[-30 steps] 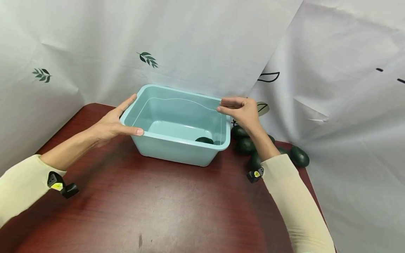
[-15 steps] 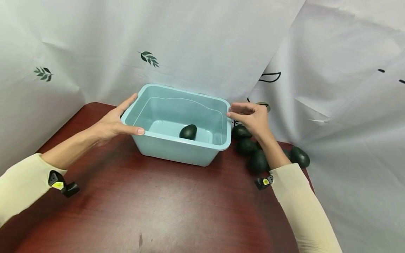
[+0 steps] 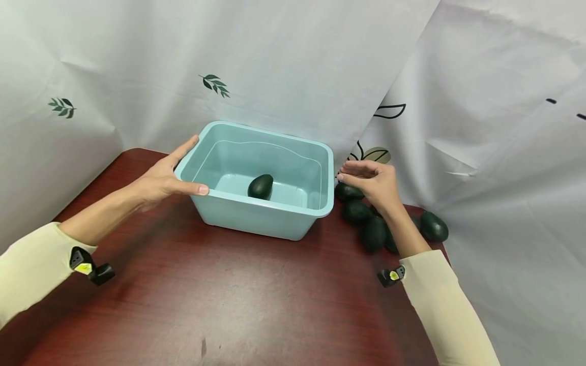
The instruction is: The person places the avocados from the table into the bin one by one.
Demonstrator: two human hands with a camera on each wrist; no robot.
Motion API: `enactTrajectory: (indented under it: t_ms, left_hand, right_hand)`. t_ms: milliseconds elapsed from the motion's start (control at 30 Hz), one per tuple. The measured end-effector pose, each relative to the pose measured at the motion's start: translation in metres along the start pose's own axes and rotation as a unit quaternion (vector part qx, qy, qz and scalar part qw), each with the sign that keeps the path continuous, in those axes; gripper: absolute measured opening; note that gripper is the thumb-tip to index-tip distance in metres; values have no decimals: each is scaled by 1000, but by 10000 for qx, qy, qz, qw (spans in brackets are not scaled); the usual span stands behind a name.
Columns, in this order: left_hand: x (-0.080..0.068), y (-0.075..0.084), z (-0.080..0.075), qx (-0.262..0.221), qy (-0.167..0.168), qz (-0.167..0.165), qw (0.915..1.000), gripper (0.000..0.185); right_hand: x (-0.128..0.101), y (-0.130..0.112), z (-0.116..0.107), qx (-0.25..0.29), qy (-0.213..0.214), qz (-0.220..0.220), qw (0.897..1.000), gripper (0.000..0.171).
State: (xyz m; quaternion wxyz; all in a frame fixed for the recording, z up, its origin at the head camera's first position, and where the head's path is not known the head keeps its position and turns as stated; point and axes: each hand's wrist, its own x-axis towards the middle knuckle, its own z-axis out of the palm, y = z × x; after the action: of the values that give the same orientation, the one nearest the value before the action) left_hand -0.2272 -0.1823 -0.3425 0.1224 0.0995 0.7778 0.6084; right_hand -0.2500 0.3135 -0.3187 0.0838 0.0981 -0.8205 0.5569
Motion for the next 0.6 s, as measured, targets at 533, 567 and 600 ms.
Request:
enactTrajectory:
  t_ms: [533, 567, 600]
  left_hand:
    - [-1, 0, 0, -10, -15, -16, 10000, 132]
    - [-1, 0, 0, -17, -17, -11, 10000, 131]
    - [-1, 0, 0, -23, -21, -14, 10000, 132]
  right_hand:
    - [-20, 15, -15, -135, -10, 223, 9997, 43]
    - [-21, 16, -16, -118, -12, 227, 9997, 42]
    - [-22, 17, -17, -87, -26, 232, 9997, 43]
